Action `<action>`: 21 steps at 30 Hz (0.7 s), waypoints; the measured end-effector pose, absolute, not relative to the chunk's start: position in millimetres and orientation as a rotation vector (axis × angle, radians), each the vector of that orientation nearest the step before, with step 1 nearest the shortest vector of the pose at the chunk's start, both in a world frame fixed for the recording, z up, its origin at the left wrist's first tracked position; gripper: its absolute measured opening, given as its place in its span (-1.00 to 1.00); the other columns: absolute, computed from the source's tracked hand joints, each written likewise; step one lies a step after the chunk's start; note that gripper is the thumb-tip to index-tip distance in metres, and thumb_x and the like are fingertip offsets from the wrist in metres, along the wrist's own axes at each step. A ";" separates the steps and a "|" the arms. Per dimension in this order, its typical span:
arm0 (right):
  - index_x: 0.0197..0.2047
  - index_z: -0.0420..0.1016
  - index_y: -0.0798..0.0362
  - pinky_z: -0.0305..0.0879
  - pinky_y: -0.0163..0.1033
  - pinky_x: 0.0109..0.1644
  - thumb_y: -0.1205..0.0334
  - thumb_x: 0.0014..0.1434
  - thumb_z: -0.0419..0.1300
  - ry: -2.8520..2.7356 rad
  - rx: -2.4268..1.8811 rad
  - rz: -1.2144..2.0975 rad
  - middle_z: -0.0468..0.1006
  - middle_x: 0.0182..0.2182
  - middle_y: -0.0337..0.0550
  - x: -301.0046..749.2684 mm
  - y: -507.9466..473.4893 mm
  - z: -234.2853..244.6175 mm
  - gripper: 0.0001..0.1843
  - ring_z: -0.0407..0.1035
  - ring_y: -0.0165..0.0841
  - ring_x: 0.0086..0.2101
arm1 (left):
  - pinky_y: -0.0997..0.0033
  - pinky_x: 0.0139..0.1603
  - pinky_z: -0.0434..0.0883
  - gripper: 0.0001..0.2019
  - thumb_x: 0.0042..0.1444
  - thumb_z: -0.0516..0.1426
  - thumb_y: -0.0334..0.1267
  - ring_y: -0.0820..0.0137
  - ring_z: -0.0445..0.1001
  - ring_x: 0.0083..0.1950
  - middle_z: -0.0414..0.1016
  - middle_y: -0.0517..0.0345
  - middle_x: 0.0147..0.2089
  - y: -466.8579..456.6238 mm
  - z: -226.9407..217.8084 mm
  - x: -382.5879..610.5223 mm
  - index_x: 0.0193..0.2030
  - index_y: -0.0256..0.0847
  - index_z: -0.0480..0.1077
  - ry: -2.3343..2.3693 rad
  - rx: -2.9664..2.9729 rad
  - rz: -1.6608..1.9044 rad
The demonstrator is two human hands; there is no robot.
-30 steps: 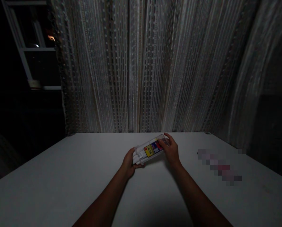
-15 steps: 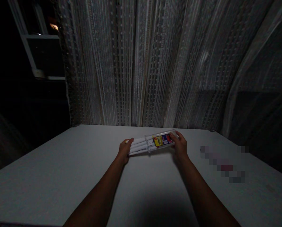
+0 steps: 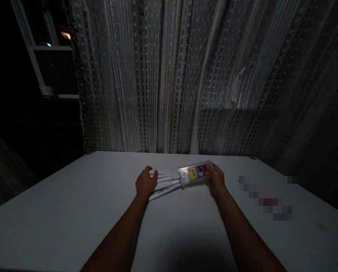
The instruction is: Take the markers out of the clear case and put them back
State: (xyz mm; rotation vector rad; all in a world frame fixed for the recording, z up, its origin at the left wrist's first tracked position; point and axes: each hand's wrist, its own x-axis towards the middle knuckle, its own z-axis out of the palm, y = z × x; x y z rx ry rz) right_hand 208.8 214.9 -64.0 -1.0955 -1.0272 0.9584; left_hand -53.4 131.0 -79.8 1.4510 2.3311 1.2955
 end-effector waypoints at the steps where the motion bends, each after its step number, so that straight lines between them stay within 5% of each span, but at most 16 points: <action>1: 0.02 0.45 0.18 0.08 -0.36 -0.61 -0.09 -0.24 0.31 -1.018 -1.097 0.974 0.56 -0.35 -0.08 209.3 214.7 -63.8 -0.23 0.35 -0.36 -0.54 | 0.20 -0.13 0.33 -0.69 0.14 0.04 -0.06 0.06 0.47 -0.10 0.49 -0.13 -0.12 129.4 -78.2 -52.3 -0.09 -0.18 0.40 2.362 1.502 1.235; 6: 0.00 0.46 0.16 0.08 -0.36 -0.62 -0.09 -0.24 0.31 -0.991 -1.106 1.002 0.56 -0.39 -0.11 214.5 216.4 -63.6 -0.25 0.34 -0.36 -0.55 | -0.11 0.09 0.22 -0.60 0.17 0.01 -0.06 -0.10 0.29 0.16 0.37 -0.28 0.12 122.2 -66.6 -38.7 0.03 -0.24 0.39 2.421 1.620 1.012; 10: -0.03 0.48 0.17 0.05 -0.36 -0.63 -0.08 -0.24 0.31 -0.965 -1.087 1.020 0.56 -0.44 -0.12 218.5 220.1 -65.7 -0.28 0.33 -0.36 -0.57 | -0.23 0.32 -0.19 -0.49 0.03 0.17 0.03 -0.10 0.00 0.38 0.21 -0.20 0.30 100.3 -67.2 -11.7 0.11 -0.13 0.38 1.911 1.914 1.249; 13: -0.02 0.48 0.18 0.04 -0.36 -0.63 -0.06 -0.26 0.34 -0.899 -1.080 1.052 0.57 -0.46 -0.13 222.0 223.3 -67.7 -0.26 0.31 -0.38 -0.59 | -0.28 0.33 -0.39 -0.26 -0.18 0.30 0.11 -0.15 -0.11 0.41 0.12 -0.15 0.36 78.6 -77.1 8.3 0.17 -0.05 0.33 1.526 2.172 0.985; 16: -0.03 0.49 0.17 0.03 -0.37 -0.62 -0.04 -0.29 0.37 -0.875 -1.068 1.047 0.57 -0.46 -0.16 226.7 225.6 -68.1 -0.26 0.31 -0.40 -0.59 | -0.38 0.30 -0.30 -0.22 -0.08 0.23 0.12 -0.15 -0.15 0.42 -0.07 -0.16 0.43 69.8 -80.5 15.5 0.27 -0.12 0.20 1.623 2.333 0.523; 21: -0.10 0.51 0.16 -0.01 -0.39 -0.66 -0.04 -0.24 0.35 -0.835 -1.049 1.010 0.55 -0.52 -0.21 235.3 225.5 -65.0 -0.36 0.29 -0.42 -0.62 | -0.20 0.36 -0.14 -0.19 0.00 0.16 0.14 -0.01 -0.17 0.44 -0.16 -0.08 0.45 91.7 -66.4 0.3 0.36 -0.07 0.03 1.704 2.492 0.205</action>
